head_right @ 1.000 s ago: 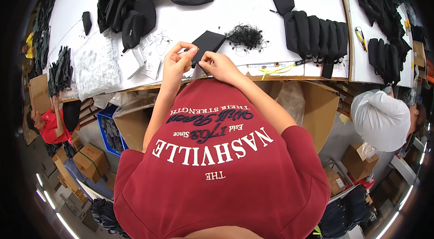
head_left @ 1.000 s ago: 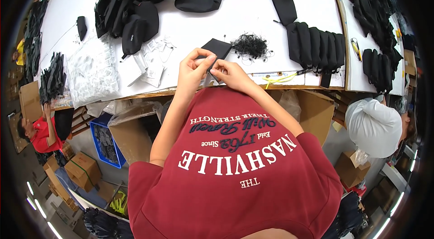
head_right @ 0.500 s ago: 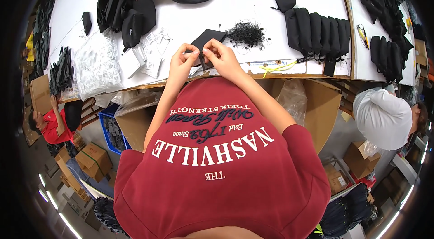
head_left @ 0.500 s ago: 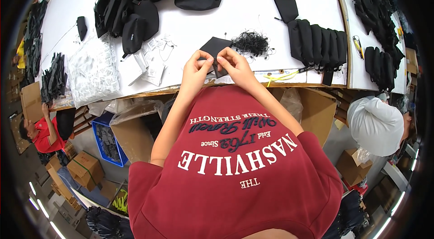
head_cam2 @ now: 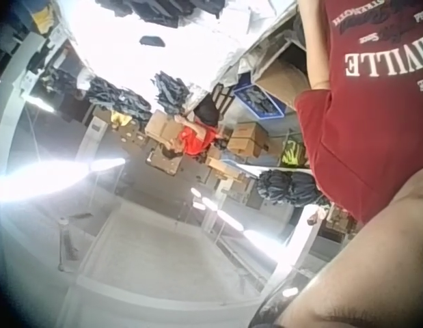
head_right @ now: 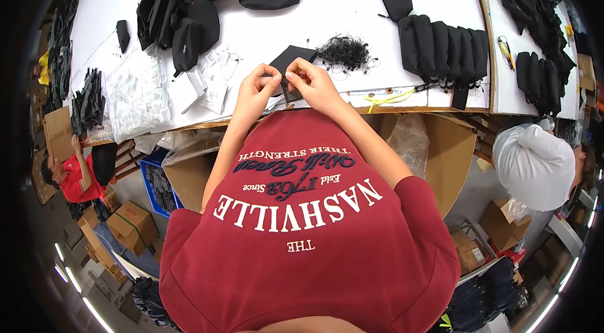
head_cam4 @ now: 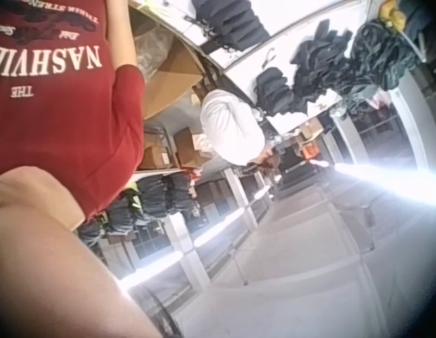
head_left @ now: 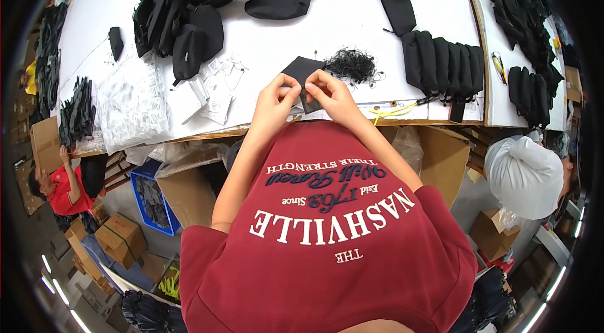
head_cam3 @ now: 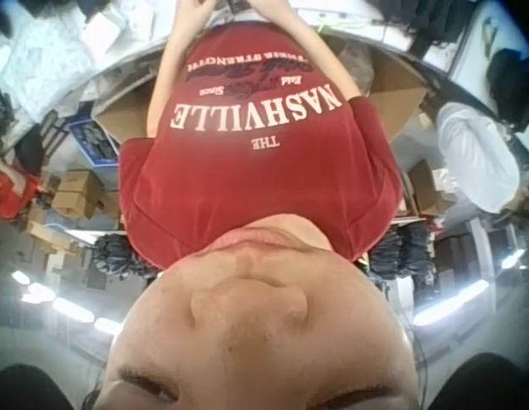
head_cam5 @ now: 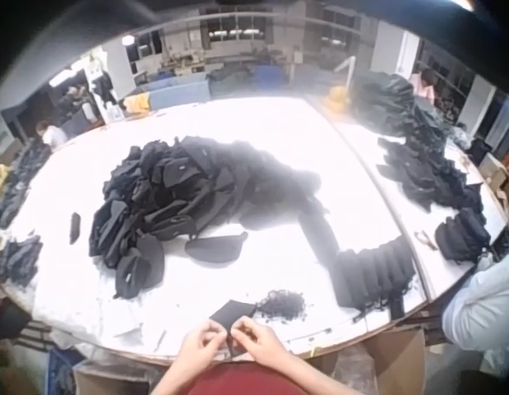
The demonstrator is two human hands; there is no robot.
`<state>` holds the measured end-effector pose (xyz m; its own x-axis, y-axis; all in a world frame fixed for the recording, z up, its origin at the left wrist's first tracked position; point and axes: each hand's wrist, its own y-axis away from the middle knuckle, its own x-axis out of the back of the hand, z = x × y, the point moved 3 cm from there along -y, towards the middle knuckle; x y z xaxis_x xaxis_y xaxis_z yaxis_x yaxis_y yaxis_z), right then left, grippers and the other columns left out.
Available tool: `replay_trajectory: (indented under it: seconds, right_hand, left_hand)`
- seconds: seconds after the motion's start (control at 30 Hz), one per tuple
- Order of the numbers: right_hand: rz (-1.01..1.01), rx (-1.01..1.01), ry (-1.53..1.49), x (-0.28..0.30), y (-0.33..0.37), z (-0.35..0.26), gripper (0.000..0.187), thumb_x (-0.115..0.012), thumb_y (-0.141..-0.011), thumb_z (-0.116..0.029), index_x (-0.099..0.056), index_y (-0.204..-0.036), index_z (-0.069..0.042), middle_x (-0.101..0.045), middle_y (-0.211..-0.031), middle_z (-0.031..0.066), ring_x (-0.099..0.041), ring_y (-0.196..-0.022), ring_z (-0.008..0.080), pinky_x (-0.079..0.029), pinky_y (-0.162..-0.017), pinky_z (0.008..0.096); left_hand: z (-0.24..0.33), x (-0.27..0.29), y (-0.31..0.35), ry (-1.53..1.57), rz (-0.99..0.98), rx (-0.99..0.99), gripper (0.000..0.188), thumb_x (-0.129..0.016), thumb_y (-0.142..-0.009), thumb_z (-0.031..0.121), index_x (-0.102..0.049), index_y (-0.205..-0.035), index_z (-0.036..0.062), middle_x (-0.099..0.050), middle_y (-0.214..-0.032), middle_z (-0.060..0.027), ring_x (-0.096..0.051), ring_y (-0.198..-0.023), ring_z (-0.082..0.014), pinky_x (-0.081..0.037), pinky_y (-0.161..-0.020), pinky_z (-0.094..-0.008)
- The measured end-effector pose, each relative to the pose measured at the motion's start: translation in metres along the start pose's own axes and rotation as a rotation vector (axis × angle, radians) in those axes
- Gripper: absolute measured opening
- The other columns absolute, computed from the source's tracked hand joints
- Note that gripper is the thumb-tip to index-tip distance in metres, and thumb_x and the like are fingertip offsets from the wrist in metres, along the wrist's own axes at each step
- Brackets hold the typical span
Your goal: Packing instruction cards and cleaning cloths into soft black zip eyewear cases.
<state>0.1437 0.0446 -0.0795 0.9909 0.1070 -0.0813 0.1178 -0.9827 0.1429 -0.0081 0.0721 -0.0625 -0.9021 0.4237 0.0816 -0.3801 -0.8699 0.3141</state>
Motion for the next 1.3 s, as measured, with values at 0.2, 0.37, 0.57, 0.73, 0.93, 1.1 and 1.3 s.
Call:
replay_trajectory:
  seconds: [0.2,0.37,0.57,0.73,0.93,1.1,1.3]
  right_hand:
    - [-0.003,-0.012,-0.098,0.001,-0.002,0.000,0.010,-0.052,-0.092,-0.011,-0.053,-0.087,-0.002,-0.056,-0.073,0.0010,-0.054,-0.068,0.0067,-0.043,-0.063,0.0209]
    - [0.003,-0.025,-0.173,0.001,-0.003,0.003,0.010,-0.052,-0.092,-0.011,-0.052,-0.087,-0.003,-0.055,-0.073,0.0006,-0.053,-0.069,0.0065,-0.042,-0.065,0.0206]
    - [-0.033,-0.050,0.101,0.006,-0.003,-0.004,0.011,-0.053,-0.091,-0.011,-0.052,-0.084,-0.002,-0.055,-0.068,0.0003,-0.052,-0.064,0.0062,-0.042,-0.061,0.0216]
    - [-0.100,-0.061,0.065,0.010,-0.001,-0.020,0.011,-0.054,-0.090,-0.012,-0.053,-0.084,-0.002,-0.054,-0.066,-0.0005,-0.050,-0.061,0.0058,-0.041,-0.058,0.0224]
    - [-0.233,-0.063,-0.148,0.006,0.000,-0.025,0.013,-0.055,-0.090,-0.014,-0.054,-0.085,-0.002,-0.054,-0.066,-0.0012,-0.049,-0.061,0.0056,-0.040,-0.057,0.0214]
    - [-0.220,-0.308,-0.101,0.054,-0.002,0.029,0.025,-0.054,-0.091,-0.026,-0.064,-0.088,-0.004,-0.056,-0.066,-0.0012,-0.049,-0.058,0.0058,-0.039,-0.056,0.0210]
    - [0.144,-0.739,-0.357,0.035,0.005,0.107,0.028,-0.055,-0.088,-0.033,-0.065,-0.091,-0.007,-0.057,-0.066,-0.0028,-0.049,-0.050,0.0067,-0.036,-0.047,0.0192]
  left_hand:
    - [0.004,0.000,-0.004,0.011,-0.036,0.009,0.007,-0.055,-0.090,0.009,-0.053,-0.090,0.0026,-0.048,-0.059,0.0065,-0.034,-0.053,0.0002,-0.024,-0.048,-0.0183]
    - [0.011,0.000,-0.006,0.005,-0.044,0.008,0.007,-0.056,-0.090,0.009,-0.053,-0.089,0.0027,-0.048,-0.058,0.0068,-0.034,-0.053,0.0003,-0.023,-0.047,-0.0186]
    - [0.019,0.002,-0.006,-0.180,-0.073,-0.012,0.008,-0.056,-0.089,0.010,-0.053,-0.087,0.0019,-0.047,-0.054,0.0035,-0.033,-0.051,-0.0028,-0.025,-0.047,-0.0219]
    - [0.022,0.007,-0.010,-0.204,-0.173,-0.049,0.011,-0.058,-0.090,0.012,-0.054,-0.088,0.0021,-0.048,-0.058,0.0053,-0.038,-0.053,-0.0011,-0.027,-0.048,-0.0186]
    - [0.009,0.012,-0.019,0.226,-0.406,0.078,0.011,-0.061,-0.088,0.013,-0.057,-0.088,0.0028,-0.055,-0.069,0.0029,-0.045,-0.060,-0.0014,-0.034,-0.054,-0.0171]
    - [0.023,0.003,-0.014,0.173,-0.470,0.032,0.009,-0.062,-0.087,0.010,-0.058,-0.087,0.0016,-0.056,-0.077,0.0015,-0.048,-0.068,-0.0020,-0.037,-0.060,-0.0176]
    - [0.030,-0.012,-0.006,0.182,-0.526,0.010,0.009,-0.062,-0.087,0.010,-0.059,-0.086,0.0010,-0.056,-0.075,0.0016,-0.048,-0.067,-0.0030,-0.038,-0.061,-0.0180]
